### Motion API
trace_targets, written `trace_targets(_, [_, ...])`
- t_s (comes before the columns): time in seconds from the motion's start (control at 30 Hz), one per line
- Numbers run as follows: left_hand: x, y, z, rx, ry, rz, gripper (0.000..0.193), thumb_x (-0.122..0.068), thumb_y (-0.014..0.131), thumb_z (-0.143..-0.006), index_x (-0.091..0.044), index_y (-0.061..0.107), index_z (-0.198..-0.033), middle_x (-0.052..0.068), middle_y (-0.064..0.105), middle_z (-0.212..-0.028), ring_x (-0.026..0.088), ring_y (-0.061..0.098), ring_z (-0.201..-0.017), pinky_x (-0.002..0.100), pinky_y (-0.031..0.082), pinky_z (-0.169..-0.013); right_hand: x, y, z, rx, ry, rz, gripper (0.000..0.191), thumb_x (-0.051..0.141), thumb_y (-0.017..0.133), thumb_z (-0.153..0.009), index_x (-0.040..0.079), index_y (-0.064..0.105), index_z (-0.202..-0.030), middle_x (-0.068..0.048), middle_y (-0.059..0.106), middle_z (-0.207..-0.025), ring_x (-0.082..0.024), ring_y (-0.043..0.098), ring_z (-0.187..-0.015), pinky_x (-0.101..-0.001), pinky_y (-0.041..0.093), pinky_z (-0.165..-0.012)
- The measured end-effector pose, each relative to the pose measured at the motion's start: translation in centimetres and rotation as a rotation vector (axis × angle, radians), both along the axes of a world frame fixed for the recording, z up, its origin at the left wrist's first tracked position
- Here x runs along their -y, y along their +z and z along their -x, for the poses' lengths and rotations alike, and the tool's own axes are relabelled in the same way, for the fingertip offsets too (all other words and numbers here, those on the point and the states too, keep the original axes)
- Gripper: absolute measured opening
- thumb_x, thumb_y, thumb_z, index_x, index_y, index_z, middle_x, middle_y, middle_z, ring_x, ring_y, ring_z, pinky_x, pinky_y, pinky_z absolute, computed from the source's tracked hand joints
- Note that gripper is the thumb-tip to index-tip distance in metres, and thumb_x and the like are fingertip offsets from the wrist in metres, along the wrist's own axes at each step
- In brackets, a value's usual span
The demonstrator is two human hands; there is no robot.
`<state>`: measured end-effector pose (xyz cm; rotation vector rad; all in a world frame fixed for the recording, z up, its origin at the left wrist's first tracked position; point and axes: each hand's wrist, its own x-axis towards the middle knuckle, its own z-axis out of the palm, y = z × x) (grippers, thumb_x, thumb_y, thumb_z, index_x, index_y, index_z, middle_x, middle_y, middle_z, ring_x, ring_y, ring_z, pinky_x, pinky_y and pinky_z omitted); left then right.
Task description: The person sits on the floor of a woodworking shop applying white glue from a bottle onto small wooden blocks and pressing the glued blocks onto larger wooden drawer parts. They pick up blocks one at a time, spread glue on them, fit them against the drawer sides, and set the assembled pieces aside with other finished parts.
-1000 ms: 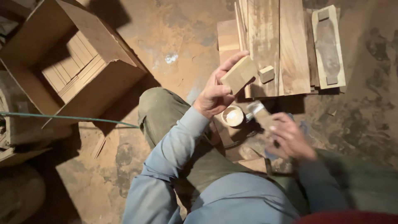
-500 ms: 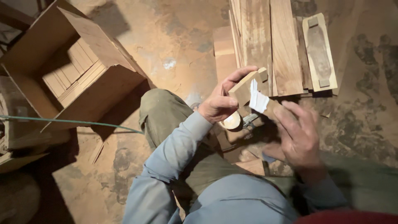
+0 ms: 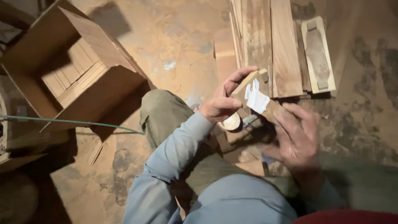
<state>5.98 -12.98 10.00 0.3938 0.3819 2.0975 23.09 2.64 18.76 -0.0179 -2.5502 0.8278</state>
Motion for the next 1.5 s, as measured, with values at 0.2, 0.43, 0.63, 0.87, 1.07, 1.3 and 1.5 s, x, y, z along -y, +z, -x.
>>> trace_targets(0.2, [0.4,-0.3,0.4,-0.071,0.033,0.033,0.100,-0.005,0.086,-0.078,-0.005,0.036,-0.165,0.007,0.057,-0.132,0.019,0.058,-0.123,0.033,0.048,-0.104,-0.6,0.1,0.4,-0.013,0.022,-0.067,0.037,-0.006,0.072,-0.089,0.003,0.068,-0.125,-0.016,0.061,-0.130,-0.035,0.059,-0.115,-0.0446,0.048,-0.101])
trace_targets(0.43, [0.3,0.2,0.4,-0.141,0.082,0.054,0.099,-0.008,0.088,-0.074,-0.003,0.039,-0.160,0.008,0.054,-0.147,0.020,0.055,-0.137,0.033,0.043,-0.119,-1.3,2.3,1.2,-0.001,-0.027,-0.070,0.034,-0.004,0.072,-0.091,0.003,0.069,-0.124,-0.017,0.061,-0.129,-0.035,0.058,-0.117,-0.0438,0.050,-0.099])
trace_targets(0.63, [0.7,0.3,0.6,-0.147,0.096,0.059,0.101,-0.007,0.089,-0.074,-0.002,0.039,-0.161,0.009,0.055,-0.141,0.020,0.055,-0.135,0.034,0.043,-0.119,-0.4,3.0,1.3,0.075,-0.016,-0.079,0.040,-0.003,0.075,-0.085,0.004,0.070,-0.125,-0.016,0.062,-0.125,-0.034,0.059,-0.112,-0.0434,0.051,-0.094])
trace_targets(0.87, [0.4,0.5,0.4,-0.164,0.061,0.075,0.101,-0.008,0.089,-0.071,-0.002,0.040,-0.159,0.007,0.055,-0.147,0.019,0.054,-0.137,0.033,0.042,-0.120,-1.0,2.2,1.8,0.017,-0.028,-0.106,0.041,-0.003,0.077,-0.086,0.004,0.069,-0.125,-0.016,0.063,-0.127,-0.034,0.058,-0.115,-0.0424,0.051,-0.096])
trace_targets(1.07, [1.0,0.9,1.0,-0.155,0.088,0.079,0.101,-0.008,0.090,-0.071,-0.003,0.041,-0.159,0.007,0.055,-0.144,0.020,0.053,-0.136,0.033,0.041,-0.120,-0.9,2.5,0.8,0.054,-0.038,-0.111,0.037,-0.003,0.077,-0.083,0.003,0.071,-0.119,-0.017,0.065,-0.123,-0.033,0.060,-0.109,-0.0415,0.052,-0.092])
trace_targets(1.3, [0.8,1.5,1.0,-0.575,0.226,0.242,0.092,-0.003,0.090,-0.075,-0.004,0.047,-0.156,0.004,0.048,-0.144,0.017,0.047,-0.138,0.031,0.035,-0.124,-1.4,5.7,0.8,0.068,-0.065,0.032,0.033,-0.004,0.071,-0.088,0.002,0.073,-0.121,-0.017,0.066,-0.122,-0.023,0.069,-0.096,-0.0328,0.055,-0.081])
trace_targets(1.5, [0.5,1.8,0.7,-0.706,0.387,0.399,0.088,-0.002,0.090,-0.074,-0.009,0.048,-0.152,0.004,0.046,-0.149,0.019,0.049,-0.142,0.036,0.040,-0.126,-0.5,6.2,1.1,0.147,-0.002,-0.150,0.025,-0.001,0.075,-0.084,-0.002,0.076,-0.110,-0.015,0.073,-0.103,-0.023,0.071,-0.077,-0.0364,0.056,-0.064])
